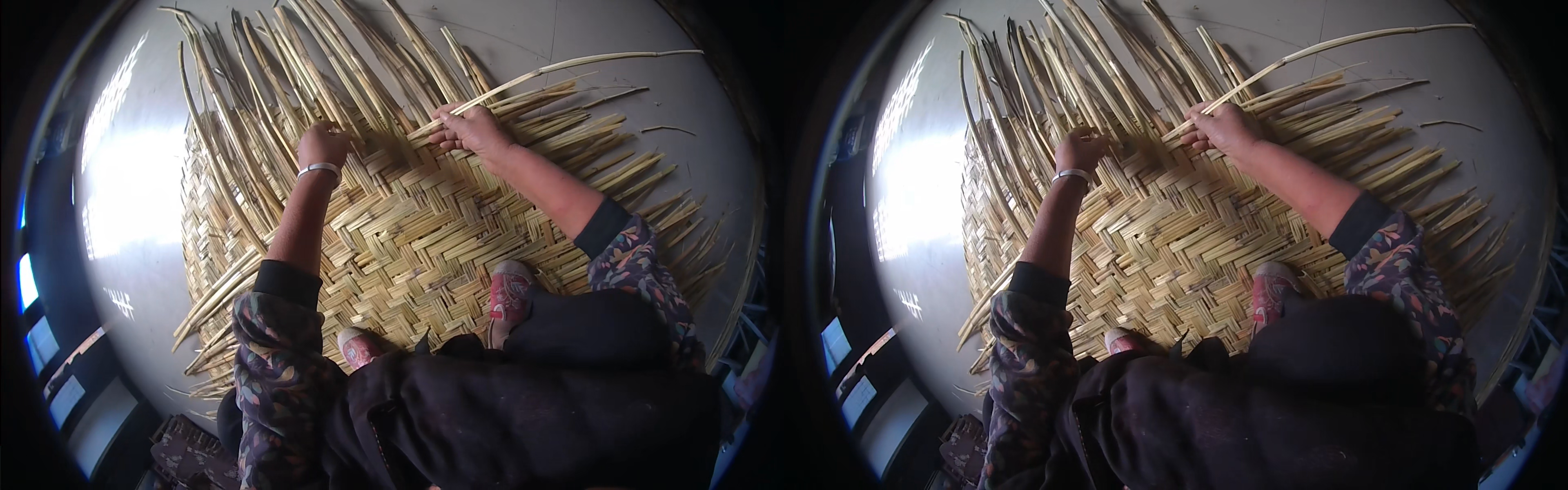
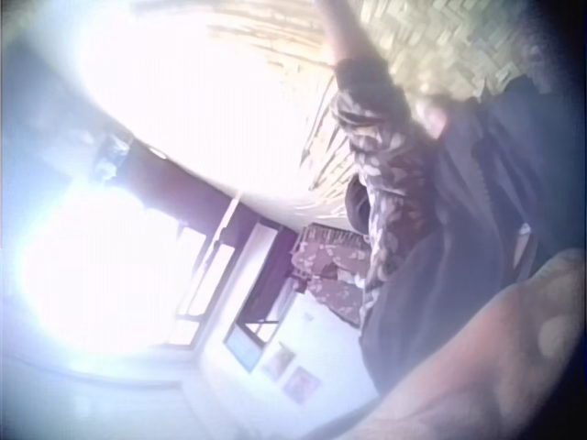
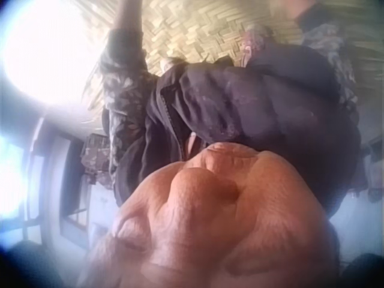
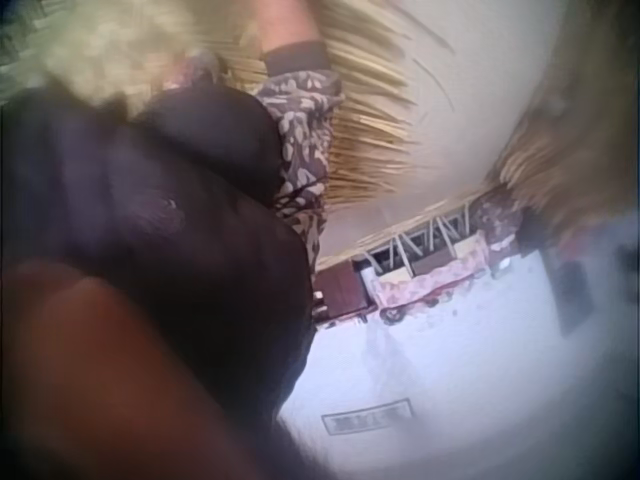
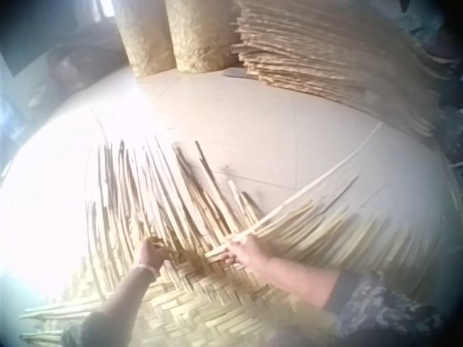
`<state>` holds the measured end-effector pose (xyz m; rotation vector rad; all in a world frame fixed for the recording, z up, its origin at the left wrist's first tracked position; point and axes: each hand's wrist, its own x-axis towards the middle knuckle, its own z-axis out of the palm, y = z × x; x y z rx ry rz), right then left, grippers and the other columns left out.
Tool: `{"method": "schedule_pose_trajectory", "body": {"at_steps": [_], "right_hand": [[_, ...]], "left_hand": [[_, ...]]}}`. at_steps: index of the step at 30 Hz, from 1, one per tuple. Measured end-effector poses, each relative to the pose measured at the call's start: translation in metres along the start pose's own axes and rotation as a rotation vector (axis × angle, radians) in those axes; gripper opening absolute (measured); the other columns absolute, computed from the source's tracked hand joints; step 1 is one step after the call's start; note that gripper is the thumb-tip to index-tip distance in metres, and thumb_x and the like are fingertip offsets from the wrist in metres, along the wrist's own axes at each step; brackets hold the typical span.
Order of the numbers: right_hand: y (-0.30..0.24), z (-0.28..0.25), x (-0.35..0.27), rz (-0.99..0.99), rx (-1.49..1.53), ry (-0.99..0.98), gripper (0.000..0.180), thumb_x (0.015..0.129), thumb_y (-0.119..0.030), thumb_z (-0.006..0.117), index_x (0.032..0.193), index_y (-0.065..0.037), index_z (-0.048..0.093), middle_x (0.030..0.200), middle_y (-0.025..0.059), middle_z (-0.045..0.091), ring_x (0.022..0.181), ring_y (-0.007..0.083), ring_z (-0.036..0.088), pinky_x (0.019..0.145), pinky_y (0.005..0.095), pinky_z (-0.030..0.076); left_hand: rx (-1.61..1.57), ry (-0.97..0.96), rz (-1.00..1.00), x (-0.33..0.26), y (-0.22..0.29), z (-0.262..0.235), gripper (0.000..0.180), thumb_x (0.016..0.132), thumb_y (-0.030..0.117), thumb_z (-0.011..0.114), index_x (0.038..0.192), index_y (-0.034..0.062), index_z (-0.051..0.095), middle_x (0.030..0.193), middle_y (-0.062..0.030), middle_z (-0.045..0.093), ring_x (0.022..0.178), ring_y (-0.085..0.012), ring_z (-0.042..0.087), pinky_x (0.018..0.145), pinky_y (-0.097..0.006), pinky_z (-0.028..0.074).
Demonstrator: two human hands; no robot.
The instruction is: The person weaves a large flat basket using dried palm leaves. They interlace the leaves by hand, repeatedly adjusting and tightening the weave to form a consistent pattern.
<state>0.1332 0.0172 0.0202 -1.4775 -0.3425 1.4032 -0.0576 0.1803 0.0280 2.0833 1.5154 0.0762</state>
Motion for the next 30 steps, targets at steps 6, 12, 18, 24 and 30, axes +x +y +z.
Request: {"method": "schedule_pose_trajectory", "body": {"at_steps": [6,12,18,24,30], "right_hand": [[0.003,0.008,0.005,0.017,0.038,-0.013,0.018,0.093,-0.014,0.047,0.105,-0.002,0.054,0.09,0.0072,0.06,0.075,0.0149,0.064,0.058,0.0236,0.051],[0.022,0.005,0.016,-0.123,-0.168,0.034,0.023,0.092,-0.022,0.052,0.109,-0.008,0.057,0.094,0.0033,0.062,0.077,0.0112,0.061,0.065,0.0234,0.051],[0.004,-0.005,-0.008,-0.049,0.18,-0.048,0.029,0.091,-0.024,0.055,0.111,-0.003,0.054,0.093,0.0071,0.063,0.085,0.0146,0.062,0.072,0.0262,0.051],[0.002,-0.053,-0.03,0.117,0.173,0.079,0.032,0.09,-0.035,0.053,0.1,-0.004,0.052,0.088,0.0105,0.062,0.078,0.0172,0.064,0.063,0.0264,0.053],[0.013,-0.072,-0.02,0.101,0.43,0.116,0.024,0.089,-0.028,0.057,0.099,-0.006,0.053,0.088,0.0088,0.063,0.078,0.0177,0.064,0.063,0.0283,0.053]], "left_hand": [[-0.264,0.178,-0.073,-0.002,-0.013,-0.003,0.026,0.072,0.014,0.069,0.093,0.0009,0.063,0.085,-0.0142,0.066,0.08,-0.0256,0.064,0.076,-0.033,0.05],[-0.142,-0.034,0.443,-0.033,0.032,0.015,0.019,0.082,0.01,0.057,0.1,0.0055,0.062,0.093,-0.0146,0.065,0.087,-0.0292,0.063,0.077,-0.036,0.05],[-0.174,-0.311,0.636,-0.021,0.051,0.054,0.023,0.083,0.014,0.055,0.103,0.0055,0.061,0.096,-0.0163,0.063,0.091,-0.0325,0.059,0.079,-0.039,0.047],[-0.066,-0.475,0.552,-0.008,0.07,0.053,0.029,0.08,0.033,0.062,0.088,0.0062,0.067,0.076,-0.0133,0.064,0.072,-0.0262,0.062,0.068,-0.036,0.048],[0.12,-0.548,0.455,-0.003,0.089,0.056,0.033,0.076,0.039,0.064,0.087,0.0077,0.069,0.079,-0.0134,0.065,0.076,-0.0271,0.063,0.071,-0.036,0.049]]}}
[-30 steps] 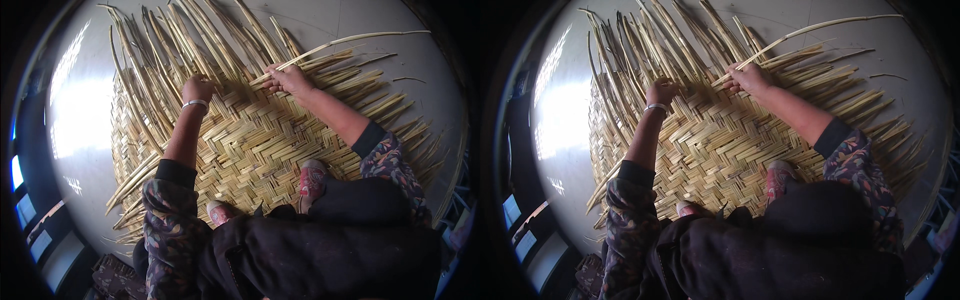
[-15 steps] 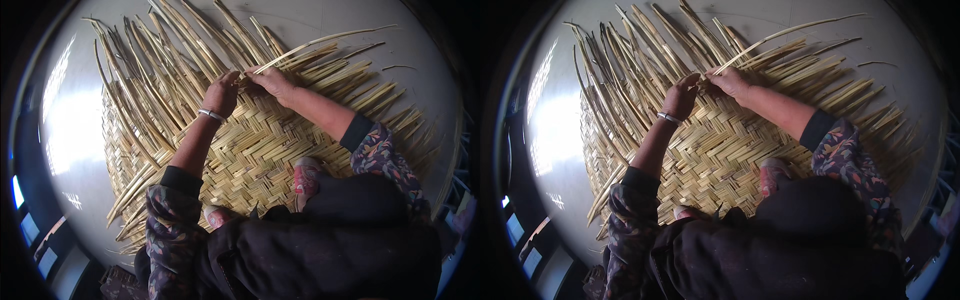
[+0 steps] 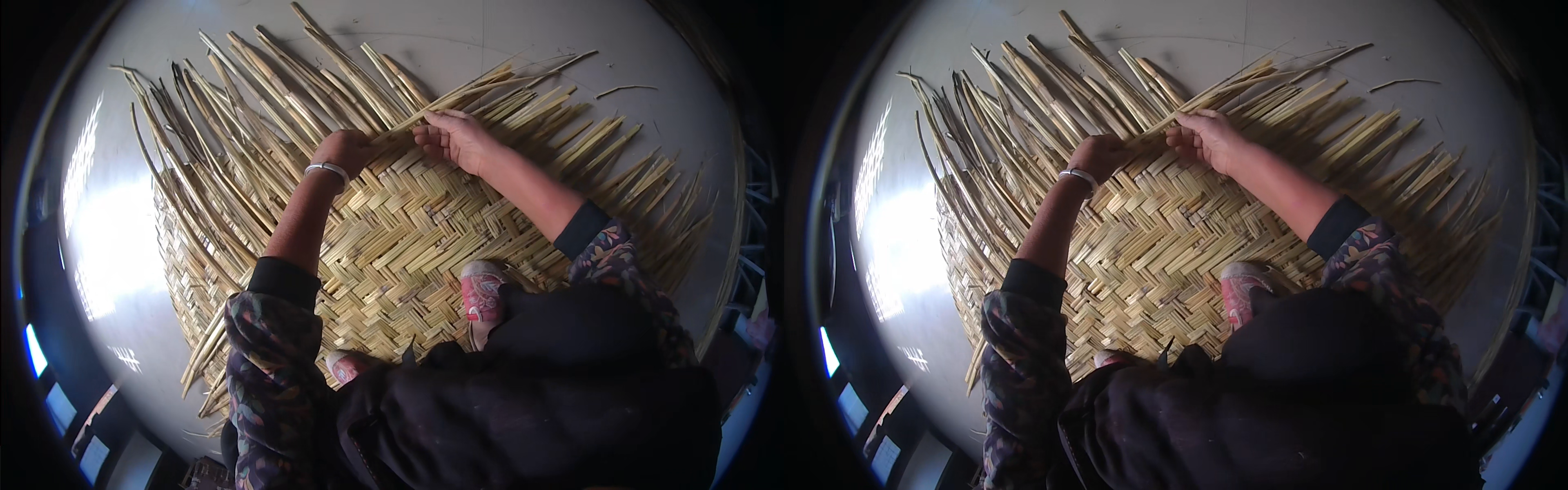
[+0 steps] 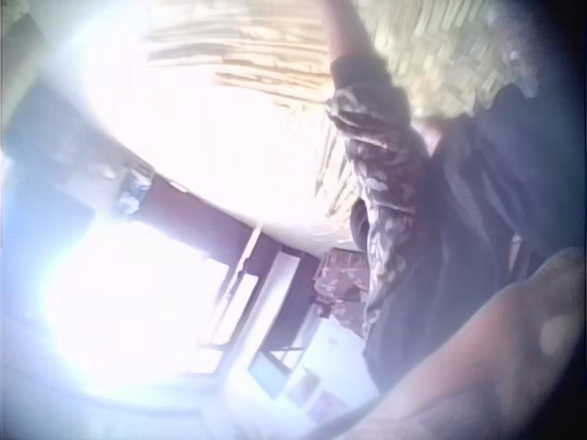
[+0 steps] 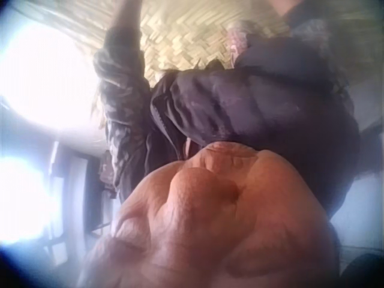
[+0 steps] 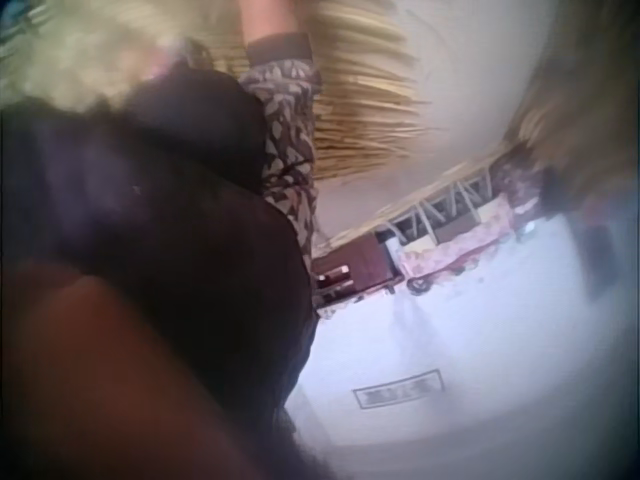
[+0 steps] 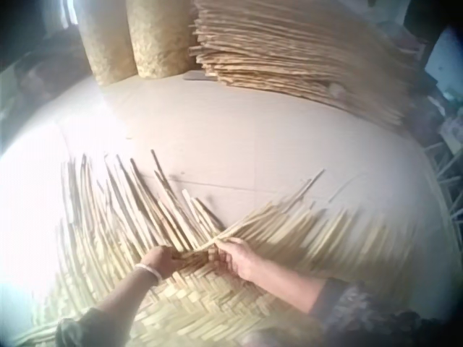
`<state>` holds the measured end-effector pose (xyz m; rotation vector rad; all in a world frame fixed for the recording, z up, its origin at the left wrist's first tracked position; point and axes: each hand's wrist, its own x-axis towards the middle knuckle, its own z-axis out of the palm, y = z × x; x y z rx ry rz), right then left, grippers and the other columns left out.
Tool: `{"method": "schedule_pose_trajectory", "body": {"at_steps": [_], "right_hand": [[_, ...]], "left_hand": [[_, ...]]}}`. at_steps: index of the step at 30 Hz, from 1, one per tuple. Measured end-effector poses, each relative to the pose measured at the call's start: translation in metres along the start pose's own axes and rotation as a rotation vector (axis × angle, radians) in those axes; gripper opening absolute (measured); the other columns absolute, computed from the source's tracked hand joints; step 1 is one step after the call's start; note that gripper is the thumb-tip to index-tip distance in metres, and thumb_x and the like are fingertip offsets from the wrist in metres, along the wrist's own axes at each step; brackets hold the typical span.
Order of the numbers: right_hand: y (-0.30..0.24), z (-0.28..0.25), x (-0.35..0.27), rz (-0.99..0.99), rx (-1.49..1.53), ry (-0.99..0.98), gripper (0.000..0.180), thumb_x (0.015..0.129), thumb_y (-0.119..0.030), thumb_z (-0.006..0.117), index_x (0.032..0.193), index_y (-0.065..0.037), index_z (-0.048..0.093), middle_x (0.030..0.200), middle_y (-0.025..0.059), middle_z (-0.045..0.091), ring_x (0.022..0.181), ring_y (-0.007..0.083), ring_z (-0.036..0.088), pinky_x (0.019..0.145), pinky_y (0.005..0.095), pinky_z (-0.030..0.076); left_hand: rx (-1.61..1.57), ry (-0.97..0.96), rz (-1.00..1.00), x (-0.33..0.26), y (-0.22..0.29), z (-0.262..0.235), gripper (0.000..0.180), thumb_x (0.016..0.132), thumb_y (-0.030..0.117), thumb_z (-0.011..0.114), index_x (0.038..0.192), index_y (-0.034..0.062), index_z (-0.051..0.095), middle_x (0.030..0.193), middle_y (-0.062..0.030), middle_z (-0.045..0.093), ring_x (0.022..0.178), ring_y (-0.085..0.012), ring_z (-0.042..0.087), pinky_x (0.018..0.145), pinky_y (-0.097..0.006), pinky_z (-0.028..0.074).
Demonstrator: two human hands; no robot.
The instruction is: The person weaves a large flat basket using dried palm leaves. They interlace the leaves by hand, repeatedly adjusting and tightening the weave to form a consistent pattern.
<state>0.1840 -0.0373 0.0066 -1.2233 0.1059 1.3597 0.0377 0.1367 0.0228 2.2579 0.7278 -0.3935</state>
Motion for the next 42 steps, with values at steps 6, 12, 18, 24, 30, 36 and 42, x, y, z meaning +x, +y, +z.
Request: {"method": "schedule_pose_trajectory", "body": {"at_steps": [6,12,18,24,30,36,42], "right_hand": [[-0.002,0.002,0.003,-0.061,0.066,-0.069,0.021,0.09,-0.027,0.055,0.1,-0.008,0.054,0.091,0.0058,0.063,0.082,0.0157,0.063,0.067,0.0277,0.052],[-0.015,0.001,0.011,-0.054,-0.022,-0.123,0.027,0.093,-0.031,0.048,0.1,-0.006,0.055,0.09,0.0056,0.062,0.081,0.0142,0.062,0.067,0.0259,0.052],[-0.046,0.019,0.032,-0.145,-0.35,-0.198,0.039,0.093,-0.04,0.045,0.107,-0.004,0.055,0.1,0.0108,0.06,0.08,0.0102,0.057,0.073,0.0236,0.05],[-0.048,0.055,0.054,-0.269,-0.751,-0.304,0.08,0.083,-0.059,0.053,0.131,0.003,0.037,0.126,0.0199,0.046,0.123,0.0239,0.038,0.104,0.0347,0.027],[-0.049,0.063,0.077,-0.173,-1.143,-0.205,0.061,0.076,-0.046,0.069,0.109,0.002,0.055,0.102,0.0155,0.06,0.096,0.0177,0.056,0.083,0.0327,0.045],[-0.051,0.06,0.089,0.045,-0.99,-0.238,0.038,0.074,-0.025,0.074,0.099,0.0,0.058,0.079,0.0055,0.063,0.066,0.0102,0.059,0.055,0.0259,0.047],[-0.059,0.069,0.078,0.094,-1.035,-0.213,0.033,0.074,-0.019,0.073,0.097,0.0,0.059,0.079,0.0072,0.063,0.065,0.0132,0.061,0.055,0.03,0.049]], "left_hand": [[0.024,-0.005,-0.026,-0.002,0.0,-0.006,0.037,0.076,0.04,0.065,0.09,0.0064,0.068,0.08,-0.0143,0.065,0.077,-0.0272,0.063,0.072,-0.037,0.048],[-0.114,-0.014,-0.006,0.002,-0.017,0.001,0.036,0.076,0.04,0.066,0.088,0.0061,0.07,0.077,-0.0126,0.066,0.072,-0.024,0.064,0.069,-0.035,0.049],[-0.314,0.207,-0.013,-0.017,-0.006,0.016,0.031,0.076,0.038,0.066,0.083,0.0074,0.07,0.071,-0.0104,0.065,0.066,-0.0218,0.064,0.065,-0.034,0.049],[-0.131,0.433,-0.152,-0.027,0.007,0.017,0.028,0.077,0.039,0.06,0.078,0.0122,0.07,0.071,-0.0117,0.065,0.069,-0.0291,0.063,0.064,-0.038,0.049],[-0.013,0.569,-0.246,-0.028,0.011,0.019,0.029,0.078,0.038,0.057,0.075,0.0118,0.068,0.072,-0.0123,0.065,0.071,-0.0321,0.063,0.064,-0.04,0.049],[0.012,0.725,-0.174,-0.031,0.014,0.025,0.025,0.077,0.032,0.058,0.07,0.0093,0.064,0.068,-0.0125,0.063,0.066,-0.033,0.062,0.061,-0.043,0.049],[-0.038,0.753,-0.175,-0.036,0.017,0.027,0.024,0.077,0.03,0.06,0.068,0.0081,0.061,0.067,-0.0127,0.061,0.063,-0.033,0.06,0.058,-0.042,0.048]]}}
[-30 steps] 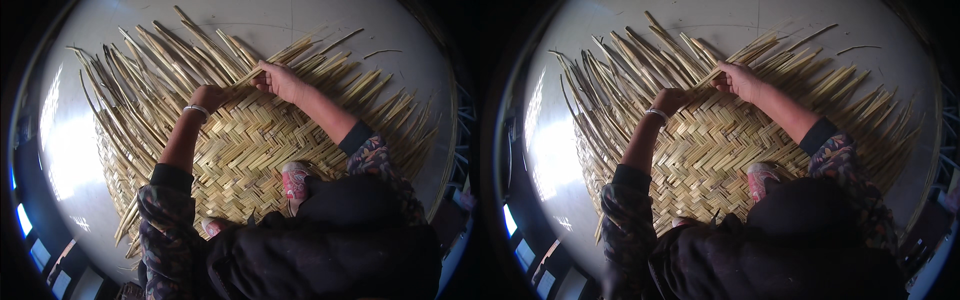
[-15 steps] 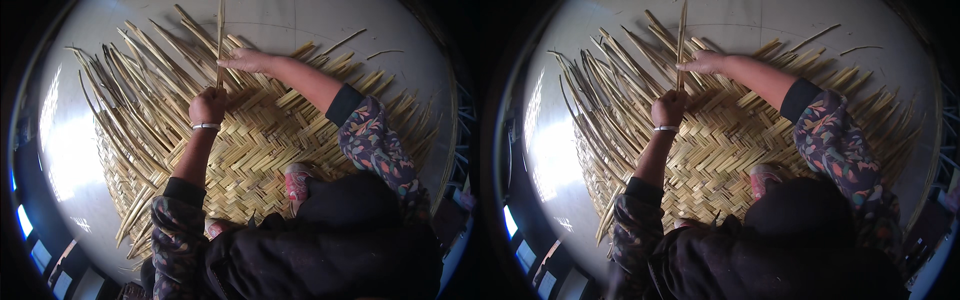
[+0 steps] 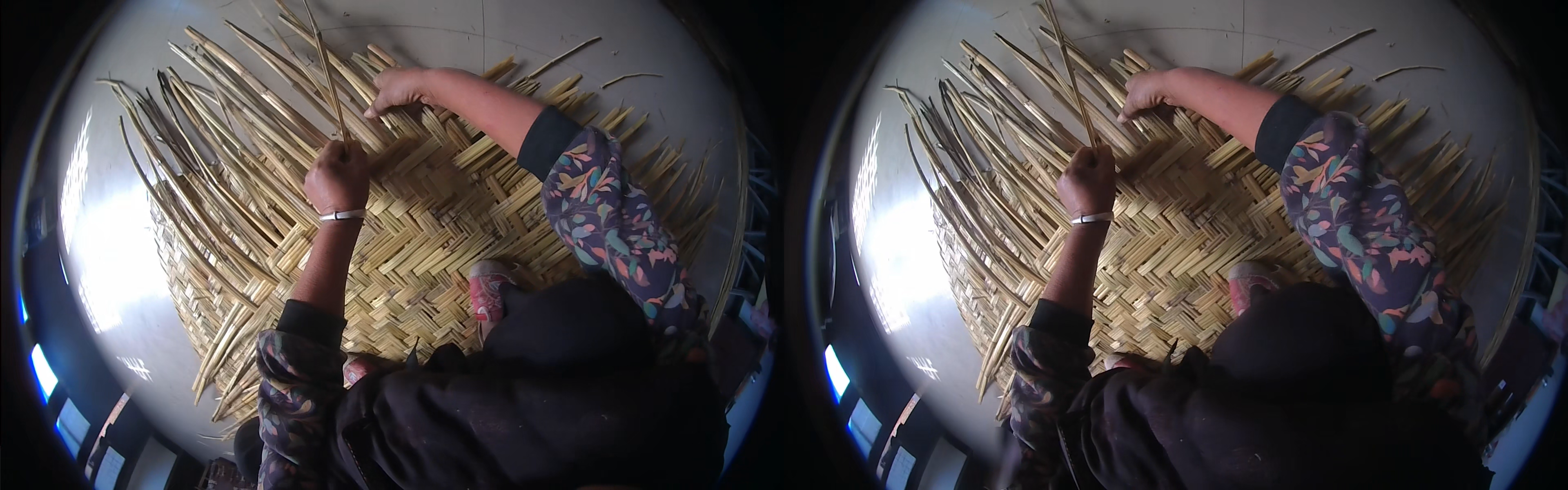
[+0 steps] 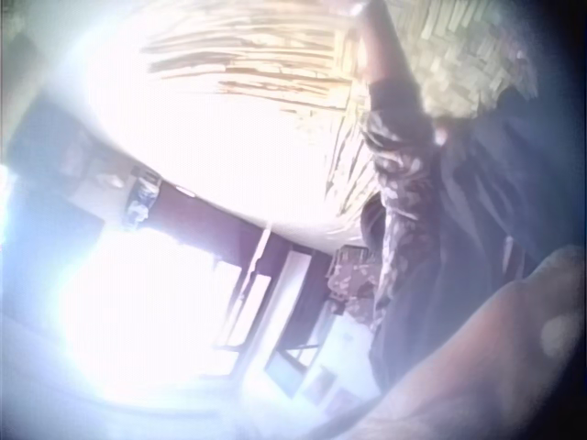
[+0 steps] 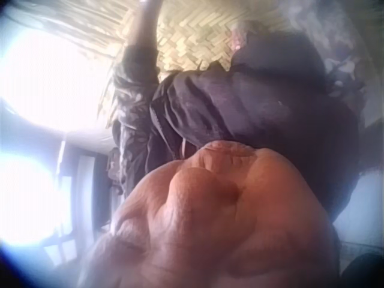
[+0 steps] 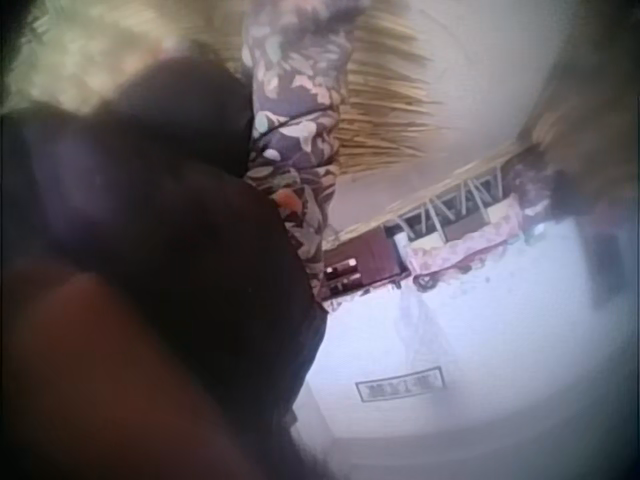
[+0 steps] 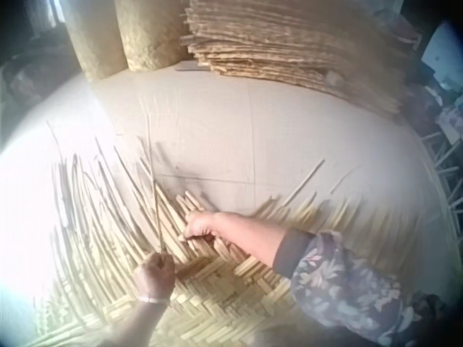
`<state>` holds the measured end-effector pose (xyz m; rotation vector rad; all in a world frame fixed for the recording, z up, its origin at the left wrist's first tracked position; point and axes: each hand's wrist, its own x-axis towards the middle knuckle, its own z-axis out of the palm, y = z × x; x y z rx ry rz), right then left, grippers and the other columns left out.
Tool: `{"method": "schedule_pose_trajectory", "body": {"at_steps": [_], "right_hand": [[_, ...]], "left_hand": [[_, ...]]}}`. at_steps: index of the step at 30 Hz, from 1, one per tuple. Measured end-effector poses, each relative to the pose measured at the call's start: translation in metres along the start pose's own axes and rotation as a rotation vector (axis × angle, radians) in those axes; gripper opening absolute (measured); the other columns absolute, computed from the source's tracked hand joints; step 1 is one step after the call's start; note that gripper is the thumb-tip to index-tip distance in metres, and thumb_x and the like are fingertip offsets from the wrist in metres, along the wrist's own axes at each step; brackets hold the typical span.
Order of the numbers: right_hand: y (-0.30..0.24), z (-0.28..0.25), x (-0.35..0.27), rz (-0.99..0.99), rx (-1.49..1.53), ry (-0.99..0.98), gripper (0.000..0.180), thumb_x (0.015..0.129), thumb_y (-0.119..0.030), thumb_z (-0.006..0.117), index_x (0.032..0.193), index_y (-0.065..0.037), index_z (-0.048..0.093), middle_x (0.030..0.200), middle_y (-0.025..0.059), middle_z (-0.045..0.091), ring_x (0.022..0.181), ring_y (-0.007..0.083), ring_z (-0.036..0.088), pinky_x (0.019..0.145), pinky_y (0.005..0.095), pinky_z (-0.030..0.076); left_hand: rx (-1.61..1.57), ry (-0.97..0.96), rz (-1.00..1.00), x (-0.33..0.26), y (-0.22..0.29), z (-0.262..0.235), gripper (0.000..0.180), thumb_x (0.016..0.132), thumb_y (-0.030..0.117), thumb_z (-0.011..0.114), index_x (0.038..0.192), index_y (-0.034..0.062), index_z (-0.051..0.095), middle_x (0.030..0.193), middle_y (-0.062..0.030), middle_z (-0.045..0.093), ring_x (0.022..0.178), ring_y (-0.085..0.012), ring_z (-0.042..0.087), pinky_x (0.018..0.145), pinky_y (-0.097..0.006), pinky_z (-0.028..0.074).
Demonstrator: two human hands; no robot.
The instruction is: The person weaves a large flat basket using dried palm leaves. They interlace the leaves by hand, repeatedly adjusting and tightening the weave to form a consistent pattern.
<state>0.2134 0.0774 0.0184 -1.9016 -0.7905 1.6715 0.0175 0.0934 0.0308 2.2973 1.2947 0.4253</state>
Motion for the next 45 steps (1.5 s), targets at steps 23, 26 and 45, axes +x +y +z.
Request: {"method": "schedule_pose_trajectory", "body": {"at_steps": [23,26,45], "right_hand": [[0.017,0.015,0.021,-0.145,-0.141,0.171,0.042,0.068,-0.016,0.075,0.101,0.005,0.06,0.09,0.013,0.065,0.081,0.0181,0.061,0.074,0.0307,0.047],[0.023,0.014,0.021,-0.159,-0.02,0.119,0.04,0.069,-0.016,0.075,0.101,0.005,0.06,0.089,0.0116,0.065,0.08,0.0165,0.06,0.073,0.0299,0.047],[-0.007,0.015,-0.001,-0.341,0.596,-0.166,0.049,0.074,-0.011,0.072,0.112,0.007,0.045,0.094,0.0065,0.062,0.089,0.0115,0.056,0.08,0.0233,0.044]], "left_hand": [[-0.077,0.012,-0.043,0.0,-0.003,0.003,0.024,0.077,0.031,0.061,0.069,0.0081,0.063,0.066,-0.0133,0.062,0.063,-0.0327,0.061,0.059,-0.04,0.049],[-0.071,0.018,-0.037,0.0,-0.003,0.005,0.023,0.076,0.03,0.061,0.07,0.0083,0.063,0.066,-0.0134,0.062,0.063,-0.0325,0.061,0.06,-0.04,0.049],[-0.07,-0.076,-0.139,0.007,-0.004,0.007,0.026,0.074,0.034,0.062,0.073,0.0075,0.063,0.067,-0.0126,0.063,0.065,-0.0311,0.062,0.059,-0.038,0.048]]}}
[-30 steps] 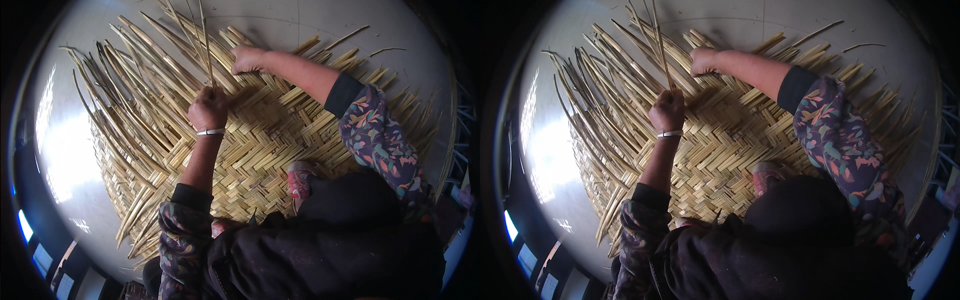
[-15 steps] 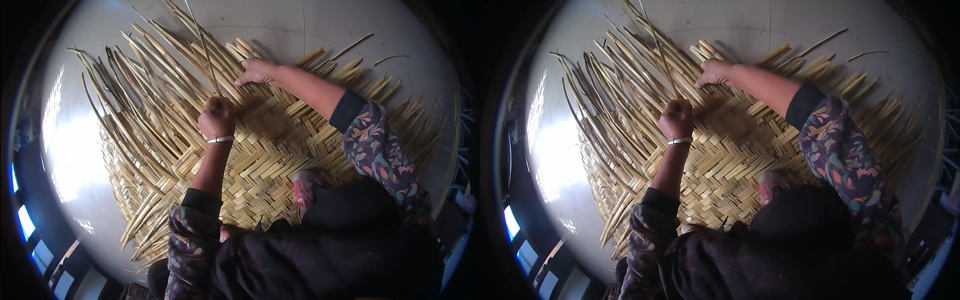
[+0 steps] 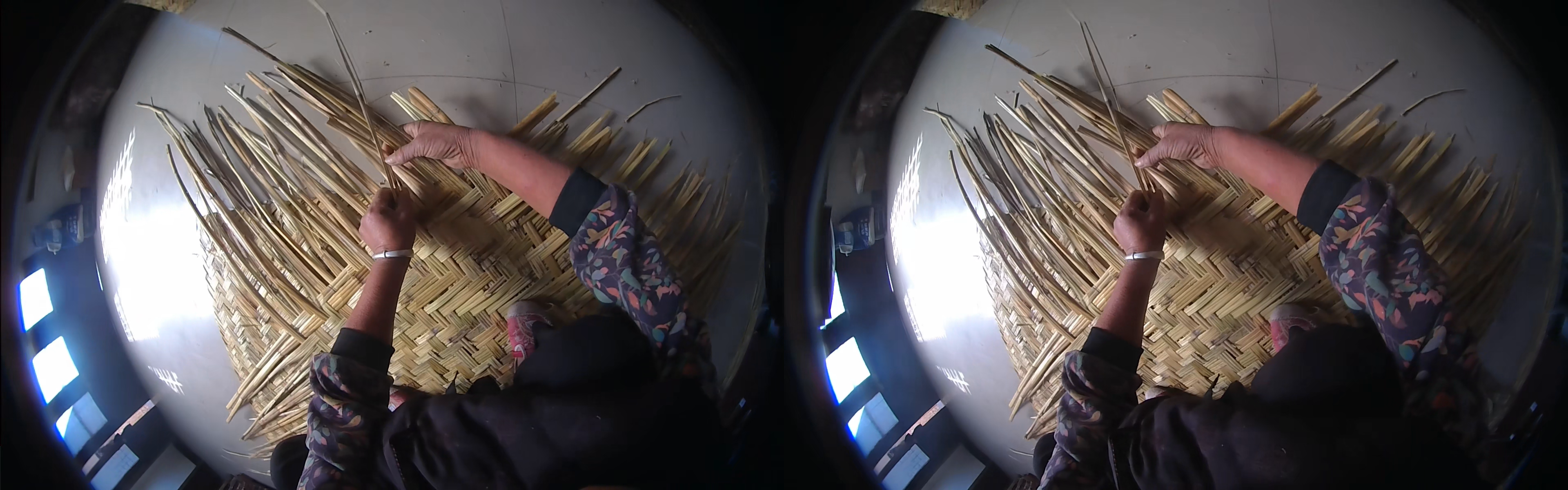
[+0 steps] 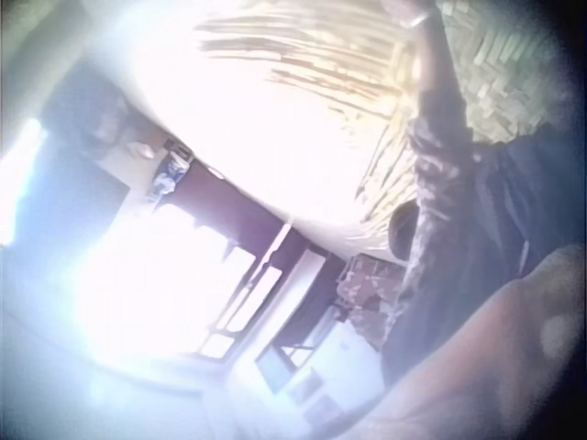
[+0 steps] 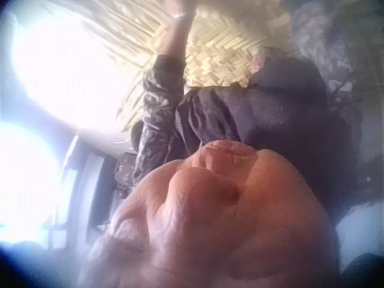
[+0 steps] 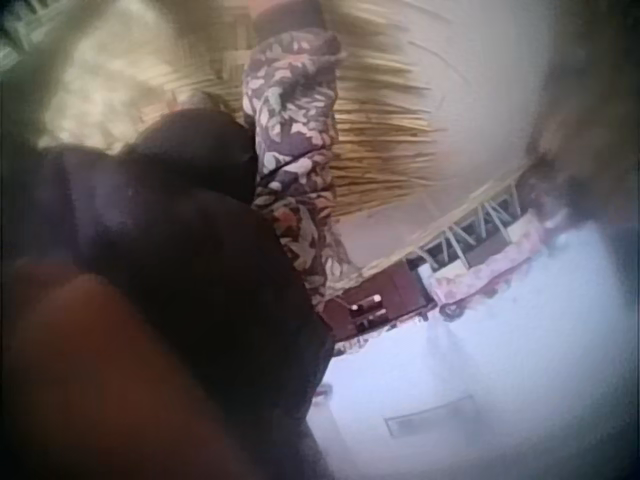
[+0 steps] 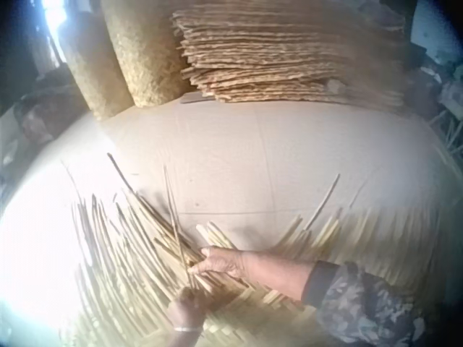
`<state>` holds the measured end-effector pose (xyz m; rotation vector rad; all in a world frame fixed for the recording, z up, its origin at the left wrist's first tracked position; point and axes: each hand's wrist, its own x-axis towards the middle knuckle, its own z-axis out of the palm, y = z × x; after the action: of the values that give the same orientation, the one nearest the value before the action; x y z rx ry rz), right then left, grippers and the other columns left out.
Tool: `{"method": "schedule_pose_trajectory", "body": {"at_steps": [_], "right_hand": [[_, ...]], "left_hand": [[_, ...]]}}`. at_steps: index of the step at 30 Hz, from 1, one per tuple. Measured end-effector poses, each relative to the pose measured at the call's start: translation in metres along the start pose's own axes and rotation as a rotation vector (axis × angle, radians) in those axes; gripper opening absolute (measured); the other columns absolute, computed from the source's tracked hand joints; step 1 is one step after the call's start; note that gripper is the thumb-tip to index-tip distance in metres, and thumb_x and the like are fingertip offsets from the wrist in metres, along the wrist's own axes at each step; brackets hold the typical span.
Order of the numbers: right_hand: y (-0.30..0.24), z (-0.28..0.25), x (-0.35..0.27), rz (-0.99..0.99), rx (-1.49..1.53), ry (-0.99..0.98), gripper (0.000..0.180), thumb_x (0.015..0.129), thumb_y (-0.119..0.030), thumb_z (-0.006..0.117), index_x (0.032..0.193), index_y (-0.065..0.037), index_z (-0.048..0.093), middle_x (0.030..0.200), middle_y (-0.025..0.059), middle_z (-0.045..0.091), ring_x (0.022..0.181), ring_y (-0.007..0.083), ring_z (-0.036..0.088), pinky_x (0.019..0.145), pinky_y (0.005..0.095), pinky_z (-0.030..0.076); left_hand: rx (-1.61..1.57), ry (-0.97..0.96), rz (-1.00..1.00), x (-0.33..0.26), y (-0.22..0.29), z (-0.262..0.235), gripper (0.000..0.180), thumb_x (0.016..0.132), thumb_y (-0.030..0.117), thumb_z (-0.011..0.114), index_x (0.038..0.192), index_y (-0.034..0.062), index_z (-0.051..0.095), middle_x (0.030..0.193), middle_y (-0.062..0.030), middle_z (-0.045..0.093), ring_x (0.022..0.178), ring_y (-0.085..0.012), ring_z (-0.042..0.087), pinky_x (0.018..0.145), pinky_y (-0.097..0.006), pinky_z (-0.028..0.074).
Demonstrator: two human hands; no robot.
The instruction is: The person weaves a large flat basket using dried palm leaves. They interlace the leaves by hand, repeatedly adjusting and tightening the weave to form a consistent pattern.
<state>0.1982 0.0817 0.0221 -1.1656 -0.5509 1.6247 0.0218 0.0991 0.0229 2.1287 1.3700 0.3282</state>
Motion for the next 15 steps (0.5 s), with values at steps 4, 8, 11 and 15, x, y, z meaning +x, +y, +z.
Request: {"method": "schedule_pose_trajectory", "body": {"at_steps": [4,8,11,15], "right_hand": [[0.012,-0.008,0.013,0.035,0.015,-0.006,0.032,0.077,-0.01,0.07,0.103,0.0,0.055,0.092,0.0072,0.064,0.086,0.0127,0.06,0.083,0.0256,0.046],[0.012,-0.012,0.012,0.105,0.077,0.05,0.031,0.077,-0.009,0.069,0.103,0.0,0.055,0.091,0.0091,0.065,0.084,0.0143,0.062,0.078,0.0261,0.048],[0.012,-0.013,0.01,0.122,0.18,0.012,0.028,0.076,-0.007,0.068,0.101,0.0,0.056,0.091,0.0099,0.066,0.081,0.0158,0.064,0.074,0.0271,0.051],[0.013,-0.014,0.011,0.098,0.244,-0.122,0.023,0.073,-0.003,0.068,0.094,-0.001,0.06,0.092,0.0075,0.066,0.089,0.0155,0.062,0.083,0.0283,0.049]], "left_hand": [[-0.037,0.045,-0.029,-0.001,-0.008,0.002,0.023,0.073,0.03,0.064,0.069,0.0076,0.06,0.065,-0.0119,0.062,0.063,-0.03,0.061,0.058,-0.038,0.047],[-0.288,0.132,-0.049,0.0,-0.015,0.014,0.021,0.069,0.024,0.065,0.066,0.0045,0.056,0.06,-0.0101,0.059,0.056,-0.0256,0.059,0.055,-0.034,0.046],[-0.324,0.143,-0.073,0.001,-0.017,0.017,0.02,0.067,0.015,0.064,0.059,0.004,0.049,0.053,-0.002,0.049,0.049,-0.0113,0.044,0.048,-0.027,0.039],[-0.366,0.077,-0.108,0.013,-0.027,0.021,0.022,0.066,0.013,0.065,0.057,0.0036,0.047,0.051,0.0015,0.046,0.046,-0.0067,0.042,0.044,-0.025,0.037]]}}
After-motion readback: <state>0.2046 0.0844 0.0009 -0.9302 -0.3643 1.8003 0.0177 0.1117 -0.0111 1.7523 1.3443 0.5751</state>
